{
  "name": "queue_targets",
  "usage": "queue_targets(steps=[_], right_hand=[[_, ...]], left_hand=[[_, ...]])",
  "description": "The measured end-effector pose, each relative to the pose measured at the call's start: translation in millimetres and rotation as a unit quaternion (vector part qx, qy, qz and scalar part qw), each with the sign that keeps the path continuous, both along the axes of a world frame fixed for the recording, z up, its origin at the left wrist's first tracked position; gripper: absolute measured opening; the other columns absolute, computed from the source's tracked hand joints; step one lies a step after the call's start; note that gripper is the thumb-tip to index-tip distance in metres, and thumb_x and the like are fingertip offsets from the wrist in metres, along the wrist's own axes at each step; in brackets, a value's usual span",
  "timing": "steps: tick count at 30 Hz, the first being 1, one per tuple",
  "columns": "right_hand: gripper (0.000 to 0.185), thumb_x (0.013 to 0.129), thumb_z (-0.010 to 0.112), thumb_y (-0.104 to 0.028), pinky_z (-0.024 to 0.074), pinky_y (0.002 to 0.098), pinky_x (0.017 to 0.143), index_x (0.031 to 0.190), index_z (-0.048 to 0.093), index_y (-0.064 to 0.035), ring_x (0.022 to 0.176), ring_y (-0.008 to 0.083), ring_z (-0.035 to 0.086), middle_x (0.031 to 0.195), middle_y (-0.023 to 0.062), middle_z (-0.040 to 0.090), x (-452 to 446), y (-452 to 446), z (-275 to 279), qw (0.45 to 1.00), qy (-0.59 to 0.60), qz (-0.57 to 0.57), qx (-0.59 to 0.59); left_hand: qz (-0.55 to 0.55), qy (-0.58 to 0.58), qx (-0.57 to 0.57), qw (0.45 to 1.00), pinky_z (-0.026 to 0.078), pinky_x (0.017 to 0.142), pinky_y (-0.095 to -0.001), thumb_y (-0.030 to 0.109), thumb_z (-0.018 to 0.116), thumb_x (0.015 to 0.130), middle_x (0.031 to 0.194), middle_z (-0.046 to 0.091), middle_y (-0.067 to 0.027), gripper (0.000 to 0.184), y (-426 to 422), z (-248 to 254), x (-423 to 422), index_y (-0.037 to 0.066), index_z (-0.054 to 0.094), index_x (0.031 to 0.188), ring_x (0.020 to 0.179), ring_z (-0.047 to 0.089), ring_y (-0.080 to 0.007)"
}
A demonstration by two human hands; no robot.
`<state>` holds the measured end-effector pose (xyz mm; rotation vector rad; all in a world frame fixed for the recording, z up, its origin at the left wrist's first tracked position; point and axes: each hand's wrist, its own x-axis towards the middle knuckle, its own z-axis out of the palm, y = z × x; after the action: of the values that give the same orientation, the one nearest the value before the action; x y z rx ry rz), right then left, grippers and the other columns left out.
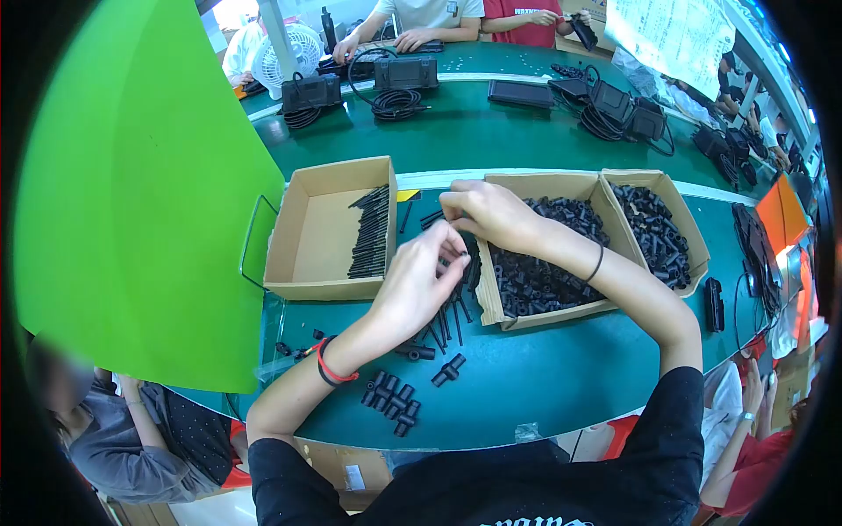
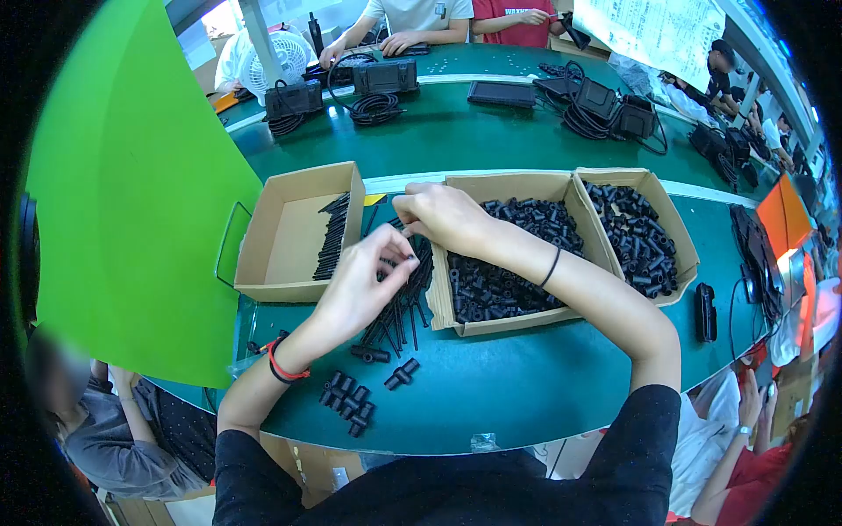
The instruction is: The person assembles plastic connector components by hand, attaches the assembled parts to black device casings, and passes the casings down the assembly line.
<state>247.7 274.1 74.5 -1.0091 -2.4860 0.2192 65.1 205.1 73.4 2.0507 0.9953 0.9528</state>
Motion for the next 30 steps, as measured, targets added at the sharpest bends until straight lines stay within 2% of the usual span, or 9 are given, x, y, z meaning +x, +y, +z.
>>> queue_targets(steps=[2, 6, 8, 12, 14, 21, 24, 26, 30], right_hand=[[0.015, 0.075, 0.073, -0.012, 0.0502, 0.0430, 0.069, 0.083, 0.064, -0.0024, 0.082, 0.0351, 0.063, 0.082, 0.0134, 0.058, 3, -6, 3, 0.993, 0.107, 0.007, 0.057], [0.016, 0.095, 0.062, -0.014, 0.0528, 0.0254, 0.075, 0.101, 0.067, 0.0004, 0.083, 0.0097, 0.064, 0.092, 0.0047, 0.067, 9, -46, 47, 0.907, 0.356, -0.021, -0.225], [0.018, 0.096, 0.061, -0.014, 0.0549, 0.0262, 0.079, 0.106, 0.064, 0.0013, 0.083, 0.0115, 0.065, 0.092, 0.0070, 0.068, 13, -68, 59, 0.857, 0.449, -0.004, -0.251], [0.018, 0.098, 0.056, -0.008, 0.0570, 0.0291, 0.087, 0.111, 0.056, 0.0044, 0.097, 0.0193, 0.068, 0.102, 0.0149, 0.067, 10, -97, 61, 0.805, 0.530, 0.041, -0.264], [0.016, 0.098, 0.055, -0.006, 0.0567, 0.0301, 0.089, 0.111, 0.055, 0.0042, 0.100, 0.0209, 0.068, 0.105, 0.0166, 0.067, 9, -105, 64, 0.826, 0.500, 0.035, -0.258], [0.012, 0.097, 0.055, -0.004, 0.0573, 0.0270, 0.081, 0.107, 0.056, 0.0029, 0.093, 0.0197, 0.069, 0.097, 0.0138, 0.068, 16, -115, 72, 0.808, 0.534, 0.054, -0.243], [0.011, 0.097, 0.056, -0.002, 0.0572, 0.0272, 0.081, 0.106, 0.055, 0.0027, 0.092, 0.0193, 0.069, 0.097, 0.0130, 0.068, 11, -118, 71, 0.813, 0.525, 0.050, -0.245], [0.011, 0.096, 0.056, -0.001, 0.0572, 0.0273, 0.081, 0.106, 0.055, 0.0026, 0.093, 0.0190, 0.069, 0.096, 0.0127, 0.068, 9, -119, 66, 0.801, 0.542, 0.071, -0.245], [0.008, 0.096, 0.054, -0.002, 0.0560, 0.0270, 0.073, 0.103, 0.053, 0.0013, 0.083, 0.0200, 0.070, 0.089, 0.0138, 0.067, 9, -132, 69, 0.816, 0.543, 0.036, -0.196]], left_hand=[[-0.010, -0.094, -0.033, 0.995, 0.055, 0.074, -0.0308, 0.004, 0.063, 0.090, 0.089, 0.065, -0.0110, 0.012, 5, 5, -4, -0.001, 0.053, 0.096, 0.084, 0.067, -0.0170], [-0.048, -0.385, -0.142, 0.911, 0.052, 0.091, -0.0263, 0.004, 0.060, 0.095, 0.102, 0.061, -0.0088, 0.011, 12, 28, -12, -0.001, 0.054, 0.103, 0.101, 0.064, -0.0163], [-0.074, -0.504, -0.183, 0.840, 0.051, 0.097, -0.0256, 0.004, 0.061, 0.095, 0.105, 0.060, -0.0094, 0.012, 12, 36, -16, -0.001, 0.055, 0.104, 0.107, 0.062, -0.0185], [-0.071, -0.535, -0.210, 0.815, 0.051, 0.096, -0.0247, 0.005, 0.062, 0.094, 0.105, 0.059, -0.0079, 0.012, 4, 43, -15, 0.000, 0.056, 0.103, 0.108, 0.062, -0.0189], [-0.108, -0.523, -0.207, 0.820, 0.051, 0.095, -0.0244, 0.006, 0.063, 0.094, 0.106, 0.059, -0.0069, 0.012, 0, 43, -14, 0.001, 0.056, 0.103, 0.108, 0.062, -0.0191], [-0.128, -0.514, -0.190, 0.826, 0.052, 0.094, -0.0247, 0.005, 0.063, 0.093, 0.104, 0.059, -0.0057, 0.012, -4, 46, -15, 0.002, 0.057, 0.103, 0.107, 0.062, -0.0188], [-0.145, -0.488, -0.154, 0.847, 0.052, 0.093, -0.0189, 0.008, 0.063, 0.094, 0.108, 0.059, -0.0072, 0.015, -6, 47, -15, 0.004, 0.054, 0.105, 0.103, 0.062, -0.0119], [-0.160, -0.479, -0.154, 0.849, 0.053, 0.093, -0.0283, 0.002, 0.063, 0.092, 0.106, 0.058, -0.0085, 0.014, -10, 45, -12, 0.002, 0.054, 0.103, 0.107, 0.063, -0.0213], [-0.165, -0.477, -0.138, 0.852, 0.053, 0.092, -0.0296, 0.002, 0.063, 0.092, 0.106, 0.057, -0.0099, 0.013, -16, 52, -14, 0.002, 0.053, 0.102, 0.105, 0.061, -0.0196]])
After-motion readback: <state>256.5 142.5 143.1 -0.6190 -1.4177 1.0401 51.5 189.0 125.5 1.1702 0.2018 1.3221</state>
